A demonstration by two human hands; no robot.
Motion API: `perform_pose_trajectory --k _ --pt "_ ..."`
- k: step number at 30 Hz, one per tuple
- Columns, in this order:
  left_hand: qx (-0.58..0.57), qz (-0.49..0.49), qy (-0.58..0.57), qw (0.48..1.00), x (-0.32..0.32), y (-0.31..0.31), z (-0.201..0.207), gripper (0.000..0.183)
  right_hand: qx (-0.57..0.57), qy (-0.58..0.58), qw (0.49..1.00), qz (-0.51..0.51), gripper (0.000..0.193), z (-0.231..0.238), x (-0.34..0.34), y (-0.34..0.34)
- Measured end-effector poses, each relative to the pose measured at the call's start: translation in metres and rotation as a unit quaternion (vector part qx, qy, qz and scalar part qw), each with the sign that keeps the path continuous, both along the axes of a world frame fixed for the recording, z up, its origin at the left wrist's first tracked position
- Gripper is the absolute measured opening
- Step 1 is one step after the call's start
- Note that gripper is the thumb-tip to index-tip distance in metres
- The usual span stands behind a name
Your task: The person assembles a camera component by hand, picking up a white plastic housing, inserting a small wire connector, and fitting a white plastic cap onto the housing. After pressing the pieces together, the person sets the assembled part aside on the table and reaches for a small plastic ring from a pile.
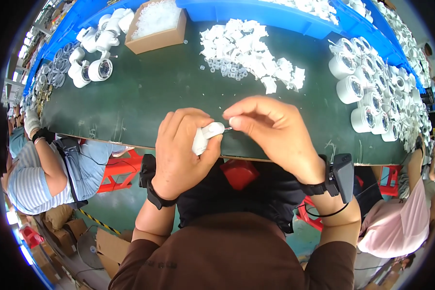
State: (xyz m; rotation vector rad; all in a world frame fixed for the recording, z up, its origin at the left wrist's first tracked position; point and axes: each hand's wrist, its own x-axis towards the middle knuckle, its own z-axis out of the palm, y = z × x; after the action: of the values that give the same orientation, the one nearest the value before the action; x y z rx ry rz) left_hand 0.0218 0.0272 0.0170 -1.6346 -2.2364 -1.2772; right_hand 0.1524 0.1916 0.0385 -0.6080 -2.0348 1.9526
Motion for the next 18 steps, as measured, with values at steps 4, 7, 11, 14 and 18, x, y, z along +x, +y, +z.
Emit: perform_pose_trajectory --k 4,7,11,14,18 --pt "0.005 -0.005 0.029 1.000 0.000 0.005 -0.004 0.028 -0.070 0.068 0.995 0.025 0.014 -0.003 -0.002 -0.011" --pt "0.009 -0.005 0.029 1.000 -0.001 0.006 -0.007 0.031 -0.094 0.050 0.994 0.036 0.013 -0.005 -0.005 -0.010" --pt "0.015 -0.001 0.028 0.999 0.001 0.008 -0.008 0.036 -0.136 0.021 0.989 0.058 0.010 -0.001 -0.009 -0.005" --pt "0.008 -0.009 0.041 0.999 0.003 0.008 -0.008 0.038 -0.176 -0.008 0.983 0.044 0.009 -0.004 -0.010 -0.007" --pt "0.011 0.020 0.011 1.000 0.008 0.010 -0.007 0.039 -0.180 0.006 0.984 0.008 0.010 -0.008 -0.015 -0.019"
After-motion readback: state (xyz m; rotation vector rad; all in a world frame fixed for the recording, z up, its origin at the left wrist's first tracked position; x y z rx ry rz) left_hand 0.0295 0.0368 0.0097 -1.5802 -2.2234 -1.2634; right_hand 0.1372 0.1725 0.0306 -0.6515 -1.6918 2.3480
